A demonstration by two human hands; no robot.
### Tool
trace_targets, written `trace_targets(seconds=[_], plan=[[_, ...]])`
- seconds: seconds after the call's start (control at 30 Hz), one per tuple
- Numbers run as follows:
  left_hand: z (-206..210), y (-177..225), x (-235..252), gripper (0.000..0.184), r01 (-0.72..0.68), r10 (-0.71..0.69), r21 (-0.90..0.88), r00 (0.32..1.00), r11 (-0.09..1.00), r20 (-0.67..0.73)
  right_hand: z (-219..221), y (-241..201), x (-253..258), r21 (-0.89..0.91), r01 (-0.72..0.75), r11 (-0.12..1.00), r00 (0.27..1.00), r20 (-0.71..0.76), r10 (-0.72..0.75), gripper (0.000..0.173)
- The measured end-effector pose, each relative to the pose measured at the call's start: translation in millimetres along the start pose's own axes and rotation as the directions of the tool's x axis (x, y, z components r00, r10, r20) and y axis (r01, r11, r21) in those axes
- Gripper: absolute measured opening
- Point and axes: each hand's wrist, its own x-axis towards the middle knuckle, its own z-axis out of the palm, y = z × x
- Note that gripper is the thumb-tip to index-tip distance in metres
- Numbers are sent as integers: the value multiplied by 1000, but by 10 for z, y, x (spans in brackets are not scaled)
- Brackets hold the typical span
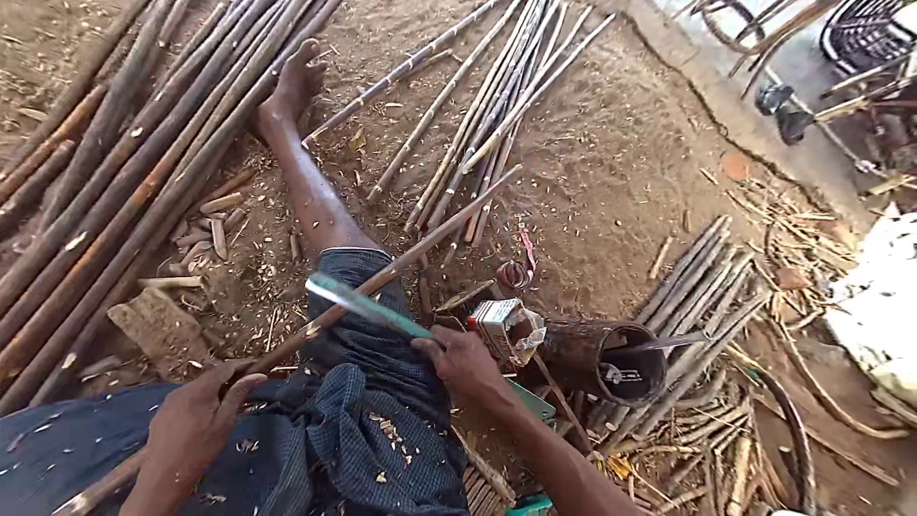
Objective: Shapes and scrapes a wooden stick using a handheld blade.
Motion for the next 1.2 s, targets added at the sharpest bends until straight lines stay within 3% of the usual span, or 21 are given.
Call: trace_targets(seconds=[0.1,0.13,0.2,0.27,0.37,0.4,0.5,0.53,0.6,0.67,0.77,0.8,0.9,0.97,1.03,1.07,1.2], plan=[[38,-18,-64,34,18,-19,-16,997,1000,-76,-23,178,237,305,-111,946,968,-184,173,60],[60,5,-77,34,22,-23,-16,994,1000,-104,-2,147,195,328,-103,939,963,-205,177,61],[69,15,-131,35,42,-44,-19,989,999,-138,-20,-37,28,234,-49,971,991,-109,77,54],[75,-17,-163,39,45,-47,-18,991,999,-126,-150,46,99,246,-104,964,995,21,102,51],[123,17,-149,37,40,-43,-25,991,999,-129,-254,249,285,465,-175,868,964,-99,247,51],[120,20,-145,37,42,-45,-28,991,999,-129,-207,197,232,461,-166,872,965,-106,239,51],[71,-1,-124,38,36,-40,-36,992,999,-120,-72,-18,-67,155,39,987,999,15,-42,47],[60,-8,-121,39,32,-36,-33,993,999,-115,-82,-4,-55,147,33,989,999,20,-37,47],[57,-14,-109,38,29,-31,-23,994,999,-101,-120,161,173,337,-112,935,985,-86,148,52],[55,-35,-77,39,23,-23,0,998,1000,-58,-35,249,270,479,-139,867,950,-181,252,53],[-9,-102,0,43,12,-12,5,1000,1000,14,117,36,-20,97,25,995,999,-28,-22,49],[-23,-116,18,43,14,-14,0,1000,1000,27,101,24,-28,73,21,997,1000,4,-22,50],[29,-83,15,38,14,-14,-6,1000,1000,-10,-93,218,232,363,-177,915,957,-155,246,55],[50,-23,-23,40,4,-3,22,997,1000,-75,-98,134,204,311,-149,939,971,-134,199,54],[51,3,-78,44,-5,11,57,995,998,-95,-19,-37,0,127,8,992,999,42,-13,49],[39,10,-79,44,-7,12,60,996,998,-84,-5,-37,-20,93,32,995,996,82,-40,50],[45,-52,-33,46,-16,17,60,1000,998,-17,-103,204,307,412,-156,898,956,-167,242,55]])
